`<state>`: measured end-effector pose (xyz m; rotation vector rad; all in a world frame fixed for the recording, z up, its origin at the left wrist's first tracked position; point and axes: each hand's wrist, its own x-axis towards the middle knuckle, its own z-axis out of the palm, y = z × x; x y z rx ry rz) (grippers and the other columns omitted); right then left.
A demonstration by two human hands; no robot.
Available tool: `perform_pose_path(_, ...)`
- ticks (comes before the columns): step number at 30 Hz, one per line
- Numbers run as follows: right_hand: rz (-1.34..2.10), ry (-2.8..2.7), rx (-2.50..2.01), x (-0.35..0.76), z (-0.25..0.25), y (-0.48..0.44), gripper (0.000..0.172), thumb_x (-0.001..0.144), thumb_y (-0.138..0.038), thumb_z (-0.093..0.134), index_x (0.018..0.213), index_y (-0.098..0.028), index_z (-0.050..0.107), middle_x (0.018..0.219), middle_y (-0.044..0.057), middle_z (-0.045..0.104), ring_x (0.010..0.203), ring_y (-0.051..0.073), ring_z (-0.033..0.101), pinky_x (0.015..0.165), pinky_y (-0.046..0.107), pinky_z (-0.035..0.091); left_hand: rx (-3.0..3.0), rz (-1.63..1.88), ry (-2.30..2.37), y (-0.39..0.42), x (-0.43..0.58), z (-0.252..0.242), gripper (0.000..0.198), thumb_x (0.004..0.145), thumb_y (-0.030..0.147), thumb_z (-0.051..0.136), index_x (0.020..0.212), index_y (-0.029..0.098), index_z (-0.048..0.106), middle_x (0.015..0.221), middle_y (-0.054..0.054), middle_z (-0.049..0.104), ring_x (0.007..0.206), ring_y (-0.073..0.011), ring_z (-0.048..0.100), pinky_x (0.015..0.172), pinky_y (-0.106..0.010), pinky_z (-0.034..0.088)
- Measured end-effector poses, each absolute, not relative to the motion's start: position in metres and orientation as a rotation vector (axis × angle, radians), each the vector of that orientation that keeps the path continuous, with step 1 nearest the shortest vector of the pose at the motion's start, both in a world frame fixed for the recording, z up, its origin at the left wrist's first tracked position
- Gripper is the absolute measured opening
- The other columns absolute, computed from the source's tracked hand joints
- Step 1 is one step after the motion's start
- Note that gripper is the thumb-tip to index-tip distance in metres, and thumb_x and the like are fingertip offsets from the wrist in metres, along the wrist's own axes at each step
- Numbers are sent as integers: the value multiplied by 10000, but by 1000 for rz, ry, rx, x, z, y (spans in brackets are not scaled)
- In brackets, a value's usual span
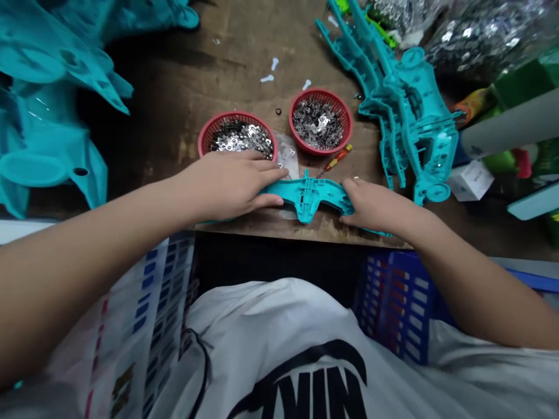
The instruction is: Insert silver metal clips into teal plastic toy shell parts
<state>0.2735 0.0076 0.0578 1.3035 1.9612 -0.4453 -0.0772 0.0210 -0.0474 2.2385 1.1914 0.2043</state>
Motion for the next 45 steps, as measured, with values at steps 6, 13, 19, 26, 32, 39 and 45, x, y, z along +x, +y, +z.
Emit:
perform_pose_path(6, -443, 1993, 1267, 271, 54, 6, 601, 1094, -259, 887, 1640, -91, 699, 1604, 330, 816, 1455, 498, 851, 1039, 451, 648, 2313, 165, 1112, 38, -70, -22, 786, 1226, 865, 723, 1732, 270, 810, 1829, -91, 731, 1865, -520, 555, 1571, -732, 374)
perform_pose_path(13, -436, 2093, 1294, 276, 70, 1, 857, 1067, -459, 1027, 1783, -123, 696, 1696, 322, 822, 1532, 535, 839, 1128, 524, 700, 2734, 111, 1186, -25, -21, 33, 807, 1252, 586, 754, 1929, 156, 657, 1771, -282, 779, 1700, -531, 685, 1356, -660, 612)
perform_pose_path(19, -387, 2632, 1604, 284, 87, 47, 531, 1193, -384, 837, 1701, -234, 879, 1557, 183, 929, 1425, 444, 882, 1250, 568, 688, 2891, -288, 1030, -65, 20, 47, 891, 1223, 486, 836, 2015, 178, 567, 2036, -268, 559, 1816, -552, 602, 1317, -630, 656)
perform_pose_path(26, -184, 2418, 1828, 231, 33, 121, 354, 1171, -247, 773, 1425, -159, 1002, 1443, 237, 957, 1477, 493, 861, 1279, 624, 697, 2919, -211, 951, -53, 24, 21, 795, 1216, 330, 770, 1986, 210, 619, 2075, -248, 507, 1883, -532, 548, 1362, -682, 614)
perform_pose_path(32, -37, 2313, 1773, 219, 19, 115, 421, 1211, -212, 649, 1477, -130, 965, 1539, 274, 924, 1551, 521, 821, 1319, 668, 664, 2857, -55, 947, -45, 20, 2, 770, 1172, 330, 816, 1927, 250, 693, 2027, -240, 585, 1805, -521, 636, 1290, -640, 639)
perform_pose_path(39, -3, 2503, 1832, 251, 29, 127, 400, 1205, -200, 612, 1433, -174, 939, 1492, 236, 936, 1442, 456, 866, 1304, 608, 674, 2823, 155, 780, -25, 23, -4, 775, 1137, 392, 908, 1877, 263, 716, 2072, -199, 532, 1920, -484, 532, 1510, -691, 487)
perform_pose_path(45, -148, 2713, 2050, 307, 36, 106, 145, 1129, -351, 785, 1191, -264, 883, 1170, 156, 951, 1083, 376, 910, 1117, 578, 755, 2795, 101, 769, -25, 27, -15, 716, 1193, 360, 801, 1896, 278, 693, 2058, -212, 551, 1869, -498, 576, 1294, -630, 655)
